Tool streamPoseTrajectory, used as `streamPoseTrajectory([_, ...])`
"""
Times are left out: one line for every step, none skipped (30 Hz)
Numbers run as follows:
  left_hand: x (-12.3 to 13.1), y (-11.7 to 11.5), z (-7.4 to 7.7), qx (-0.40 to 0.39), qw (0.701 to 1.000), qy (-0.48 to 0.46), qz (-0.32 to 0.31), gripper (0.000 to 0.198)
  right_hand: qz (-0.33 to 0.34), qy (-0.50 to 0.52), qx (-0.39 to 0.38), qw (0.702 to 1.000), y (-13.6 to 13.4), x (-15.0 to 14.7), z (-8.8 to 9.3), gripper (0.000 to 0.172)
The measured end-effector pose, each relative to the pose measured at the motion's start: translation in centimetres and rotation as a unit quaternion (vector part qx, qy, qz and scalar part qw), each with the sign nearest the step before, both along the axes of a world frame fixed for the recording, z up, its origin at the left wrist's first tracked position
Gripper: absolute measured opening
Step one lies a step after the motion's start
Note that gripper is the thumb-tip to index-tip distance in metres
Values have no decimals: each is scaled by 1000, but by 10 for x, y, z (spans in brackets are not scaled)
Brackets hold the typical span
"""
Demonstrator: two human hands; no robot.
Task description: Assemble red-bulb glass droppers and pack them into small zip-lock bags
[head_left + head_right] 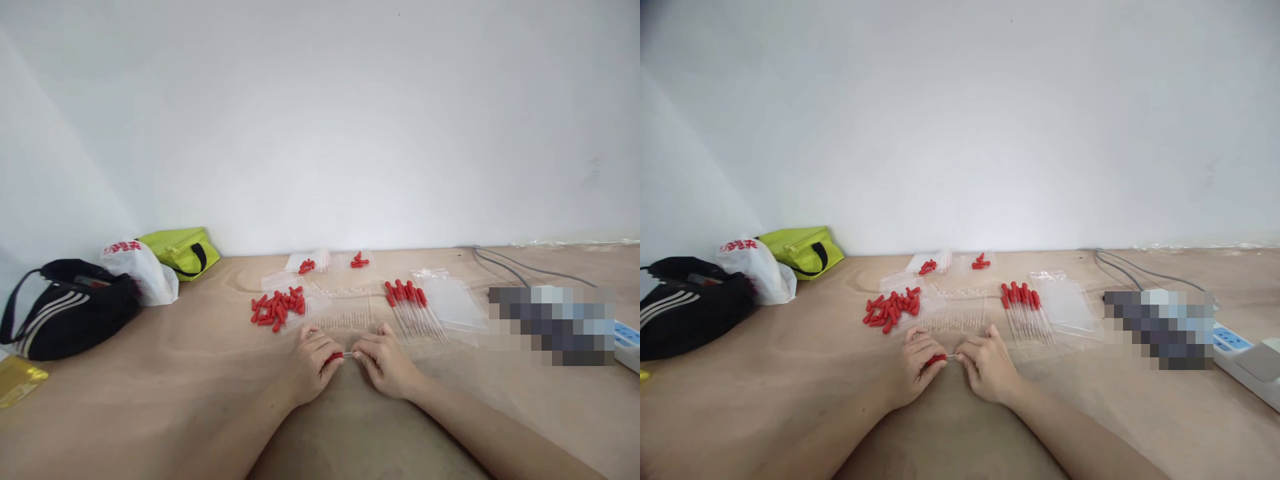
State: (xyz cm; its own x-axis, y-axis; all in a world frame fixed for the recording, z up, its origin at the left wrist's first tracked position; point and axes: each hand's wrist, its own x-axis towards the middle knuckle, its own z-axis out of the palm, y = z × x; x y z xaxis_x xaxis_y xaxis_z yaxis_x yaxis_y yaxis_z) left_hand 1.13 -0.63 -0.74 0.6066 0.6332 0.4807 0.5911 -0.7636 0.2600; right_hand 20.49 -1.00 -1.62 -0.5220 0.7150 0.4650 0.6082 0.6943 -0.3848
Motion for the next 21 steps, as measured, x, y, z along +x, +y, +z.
streamPoseTrajectory([0,0,1,-3,1000,3,-2,18,2,3,-10,1000,0,-1,0,25])
streamPoseTrajectory([1,0,1,-6,1000,5,-4,18,4,6,-18,1000,0,-1,0,24])
streamPoseTrajectory([1,0,1,-8,1000,7,-6,19,6,6,-25,1000,0,-2,0,24])
streamPoseTrajectory([1,0,1,-10,1000,7,-6,19,9,5,-31,999,1,-3,1,24])
streamPoseTrajectory([2,0,1,-11,1000,6,-5,19,13,4,-35,999,0,-3,1,24])
streamPoseTrajectory([2,1,1,-12,1000,4,-3,20,17,2,-35,999,0,-3,2,24])
streamPoseTrajectory([2,1,1,-11,1000,0,1,20,18,-1,-32,999,0,-3,4,24])
streamPoseTrajectory([2,1,1,-9,1000,-6,6,20,16,-7,-23,1000,0,-4,6,24])
streamPoseTrajectory([2,1,1,-8,1000,-13,10,21,11,-16,-8,1000,-1,-3,8,23])
streamPoseTrajectory([1,2,2,-5,1000,-20,14,21,6,-29,11,1000,-1,-3,10,21])
streamPoseTrajectory([1,2,2,-3,999,-26,19,20,1,-45,30,999,-1,-2,12,20])
streamPoseTrajectory([0,3,2,-1,999,-30,23,19,-4,-61,49,997,0,0,15,19])
streamPoseTrajectory([-2,5,2,1,999,-33,30,17,-10,-77,63,995,1,3,17,18])
streamPoseTrajectory([-3,6,2,5,998,-36,41,15,-21,-88,74,993,2,7,20,17])
streamPoseTrajectory([-5,8,2,9,997,-41,58,15,-40,-93,81,992,4,11,22,18])
streamPoseTrajectory([-7,10,2,13,996,-47,77,15,-63,-92,87,990,7,16,25,18])
streamPoseTrajectory([-9,12,2,17,994,-52,98,16,-87,-86,92,988,10,20,27,19])
streamPoseTrajectory([-11,13,1,21,991,-59,116,17,-106,-77,96,987,12,24,28,21])
streamPoseTrajectory([-12,14,1,24,989,-65,128,18,-116,-68,101,986,14,27,29,22])
streamPoseTrajectory([-13,14,1,26,989,-69,131,21,-117,-60,106,986,16,28,28,22])
streamPoseTrajectory([-13,14,0,27,989,-70,125,24,-110,-53,112,986,16,27,27,23])
